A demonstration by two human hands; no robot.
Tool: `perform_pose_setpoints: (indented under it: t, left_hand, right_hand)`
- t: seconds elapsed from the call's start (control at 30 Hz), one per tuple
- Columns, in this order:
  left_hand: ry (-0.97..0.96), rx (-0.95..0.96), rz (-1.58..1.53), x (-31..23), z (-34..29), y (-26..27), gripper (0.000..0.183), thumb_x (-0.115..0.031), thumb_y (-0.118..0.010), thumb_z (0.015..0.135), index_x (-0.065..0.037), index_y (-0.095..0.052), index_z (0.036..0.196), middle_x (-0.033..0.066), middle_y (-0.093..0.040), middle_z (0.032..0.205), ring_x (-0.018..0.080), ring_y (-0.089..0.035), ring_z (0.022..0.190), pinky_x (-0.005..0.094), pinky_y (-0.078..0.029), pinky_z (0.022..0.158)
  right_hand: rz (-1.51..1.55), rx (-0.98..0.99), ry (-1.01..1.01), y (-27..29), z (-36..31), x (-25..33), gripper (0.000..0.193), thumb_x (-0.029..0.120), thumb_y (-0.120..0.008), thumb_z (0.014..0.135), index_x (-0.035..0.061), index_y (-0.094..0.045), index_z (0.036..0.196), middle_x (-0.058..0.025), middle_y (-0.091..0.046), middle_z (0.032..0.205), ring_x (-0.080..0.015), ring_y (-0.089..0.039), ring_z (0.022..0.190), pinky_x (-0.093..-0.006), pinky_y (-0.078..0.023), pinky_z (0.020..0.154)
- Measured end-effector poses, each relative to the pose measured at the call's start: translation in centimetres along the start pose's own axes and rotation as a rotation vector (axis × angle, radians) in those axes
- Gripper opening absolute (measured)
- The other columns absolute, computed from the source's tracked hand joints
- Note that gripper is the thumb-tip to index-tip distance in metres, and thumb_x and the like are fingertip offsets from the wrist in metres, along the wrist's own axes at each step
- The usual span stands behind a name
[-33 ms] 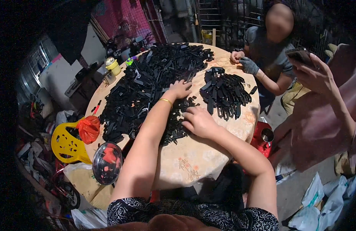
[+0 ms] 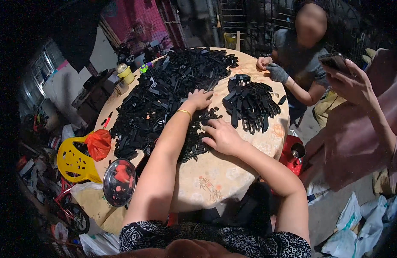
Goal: The person assembles a track by connecting black plastic links together by hand, then uses a thin metal tool to press pins into the joints of the track.
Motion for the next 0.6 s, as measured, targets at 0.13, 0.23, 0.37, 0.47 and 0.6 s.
perform_pose_setpoints:
  t: [0.13, 0.23, 0.37, 0.47, 0.6]
  left_hand:
    - [-0.012, -0.051, 0.075, 1.1, -0.5, 0.2, 0.049, -0.029, -0.049, 0.079, -0.026, -0.039, 0.127, 0.0080, -0.044, 0.125, 0.0307, -0.041, 0.114, 0.0513, -0.032, 0.093]
    - [0.048, -0.004, 0.074, 2.0, -1.0, 0.5, 0.055, -0.025, -0.057, 0.075, -0.023, -0.037, 0.127, 0.0084, -0.046, 0.123, 0.0316, -0.042, 0.114, 0.0510, -0.034, 0.092]
    - [0.123, 0.057, 0.142, 3.2, -1.2, 0.1, 0.052, -0.028, -0.059, 0.075, -0.011, -0.044, 0.122, 0.0114, -0.045, 0.123, 0.0287, -0.040, 0.116, 0.0481, -0.033, 0.093]
    - [0.110, 0.076, 0.205, 2.2, -1.5, 0.9, 0.048, -0.032, -0.061, 0.073, -0.010, -0.051, 0.115, 0.0128, -0.042, 0.124, 0.0286, -0.039, 0.117, 0.0484, -0.033, 0.093]
    - [0.095, 0.075, 0.282, 2.0, -2.7, 1.9, 0.051, -0.035, -0.063, 0.072, -0.012, -0.051, 0.116, 0.0128, -0.039, 0.127, 0.0289, -0.036, 0.119, 0.0495, -0.029, 0.096]
  right_hand:
    - [0.028, -0.027, -0.044, 0.9, -1.2, -1.0, 0.035, 0.028, -0.058, 0.079, 0.0023, -0.058, 0.103, -0.0189, -0.051, 0.109, -0.0336, -0.047, 0.104, -0.0390, -0.039, 0.089]
    - [0.055, -0.067, -0.055, 2.0, -2.6, -2.1, 0.031, 0.022, -0.058, 0.078, 0.0016, -0.058, 0.101, -0.0171, -0.054, 0.105, -0.0319, -0.049, 0.100, -0.0373, -0.041, 0.086]
    - [0.090, -0.026, -0.108, 2.2, -3.7, -1.7, 0.027, 0.019, -0.058, 0.078, 0.0009, -0.058, 0.097, -0.0147, -0.056, 0.100, -0.0309, -0.051, 0.094, -0.0372, -0.042, 0.082]
    - [0.034, -0.037, -0.118, 1.8, -4.1, -1.7, 0.026, 0.017, -0.058, 0.077, 0.0008, -0.058, 0.097, -0.0147, -0.056, 0.097, -0.0312, -0.051, 0.091, -0.0371, -0.042, 0.081]
    - [0.002, 0.035, -0.129, 0.4, -4.4, -1.7, 0.029, 0.012, -0.059, 0.075, 0.0009, -0.056, 0.101, -0.0152, -0.054, 0.096, -0.0308, -0.048, 0.089, -0.0368, -0.040, 0.081]
Point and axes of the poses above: each hand's wrist, its own z-axis towards the middle knuckle, its own y-axis out of the back of the hand, x = y × z, the point moved 3 cm from there along z, towards the middle knuckle
